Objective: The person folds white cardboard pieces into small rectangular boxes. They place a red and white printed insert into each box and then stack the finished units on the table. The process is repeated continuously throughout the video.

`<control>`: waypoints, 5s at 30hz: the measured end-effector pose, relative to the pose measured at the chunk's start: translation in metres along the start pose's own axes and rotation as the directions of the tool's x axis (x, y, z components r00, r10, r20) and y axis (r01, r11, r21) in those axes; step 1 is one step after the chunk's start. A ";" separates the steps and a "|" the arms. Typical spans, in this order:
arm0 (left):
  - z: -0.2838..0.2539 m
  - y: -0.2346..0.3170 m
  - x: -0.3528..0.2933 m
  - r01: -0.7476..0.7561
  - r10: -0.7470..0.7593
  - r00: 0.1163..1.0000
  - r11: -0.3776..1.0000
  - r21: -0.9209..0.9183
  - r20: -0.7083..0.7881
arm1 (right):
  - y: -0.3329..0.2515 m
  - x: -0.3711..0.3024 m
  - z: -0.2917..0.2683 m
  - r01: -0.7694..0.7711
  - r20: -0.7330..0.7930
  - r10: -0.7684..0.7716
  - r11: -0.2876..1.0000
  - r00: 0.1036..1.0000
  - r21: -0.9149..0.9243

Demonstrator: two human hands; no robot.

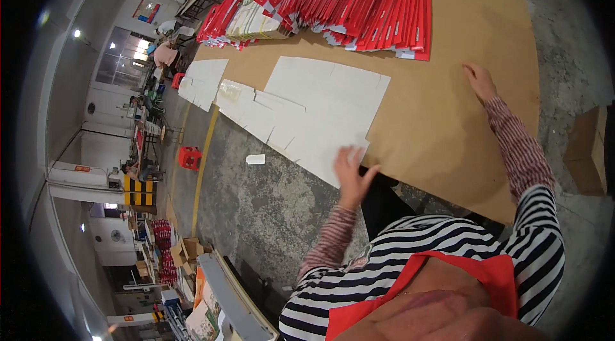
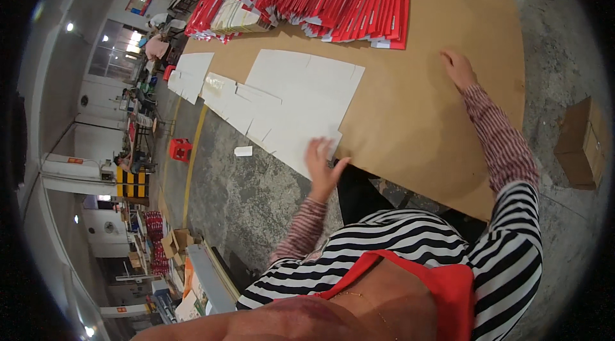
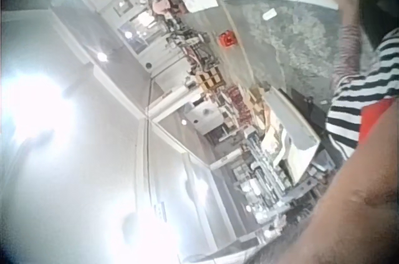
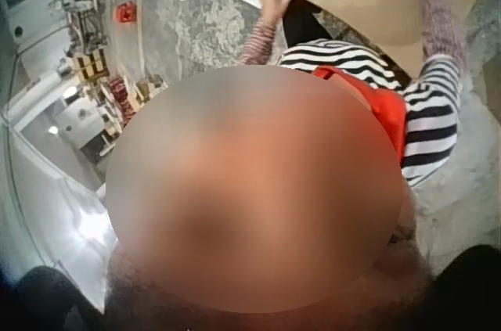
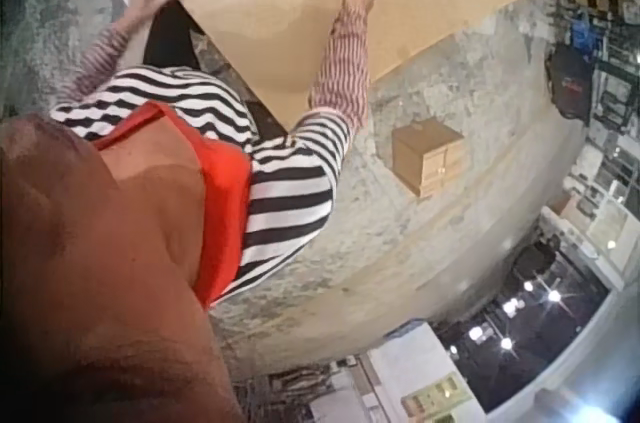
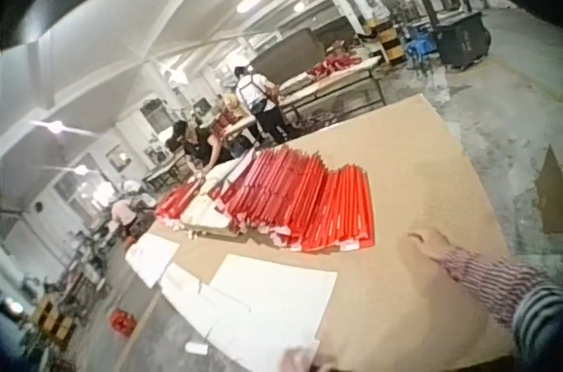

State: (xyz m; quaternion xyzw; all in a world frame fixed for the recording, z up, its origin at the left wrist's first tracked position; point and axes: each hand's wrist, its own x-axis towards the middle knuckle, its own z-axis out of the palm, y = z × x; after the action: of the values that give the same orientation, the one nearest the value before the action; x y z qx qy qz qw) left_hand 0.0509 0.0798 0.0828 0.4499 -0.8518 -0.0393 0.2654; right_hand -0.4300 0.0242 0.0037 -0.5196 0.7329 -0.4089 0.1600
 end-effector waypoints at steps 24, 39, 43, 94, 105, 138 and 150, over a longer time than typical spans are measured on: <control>0.045 0.179 -0.013 -0.562 0.682 0.531 0.728 -0.393 0.503 | -0.080 -0.370 -0.194 0.206 0.106 -0.177 0.859 0.978 -0.468; 0.070 0.211 -0.030 -0.581 0.668 0.698 0.739 -0.341 0.257 | -0.068 -0.330 -0.122 0.067 -0.027 -0.093 0.861 0.995 -0.504; 0.053 0.167 -0.020 -0.540 0.649 0.684 0.757 -0.367 0.333 | -0.060 -0.337 -0.107 0.229 0.187 -0.166 0.889 0.968 -0.395; 0.074 0.064 0.063 0.056 0.187 0.820 0.914 -0.402 0.540 | -0.062 -0.282 -0.075 0.258 0.218 -0.209 0.938 0.953 -0.231; 0.003 0.053 -0.035 -0.627 0.615 0.553 0.751 -0.206 0.562 | -0.114 -0.247 -0.021 0.516 0.478 -0.489 0.853 0.729 0.085; 0.097 0.133 0.017 -0.493 0.637 0.726 0.744 -0.451 0.259 | -0.094 -0.294 -0.080 0.261 0.202 -0.200 0.900 0.959 -0.348; 0.114 0.141 0.032 -0.527 0.641 0.715 0.756 -0.387 0.278 | -0.079 -0.286 -0.079 0.268 0.164 -0.218 0.869 0.962 -0.417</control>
State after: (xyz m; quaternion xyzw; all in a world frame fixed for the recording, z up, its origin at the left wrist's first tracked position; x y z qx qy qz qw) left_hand -0.1243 0.1179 0.0415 0.0946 -0.9710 -0.1623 0.1477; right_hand -0.3153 0.3039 0.0587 -0.6522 0.7242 -0.2221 0.0281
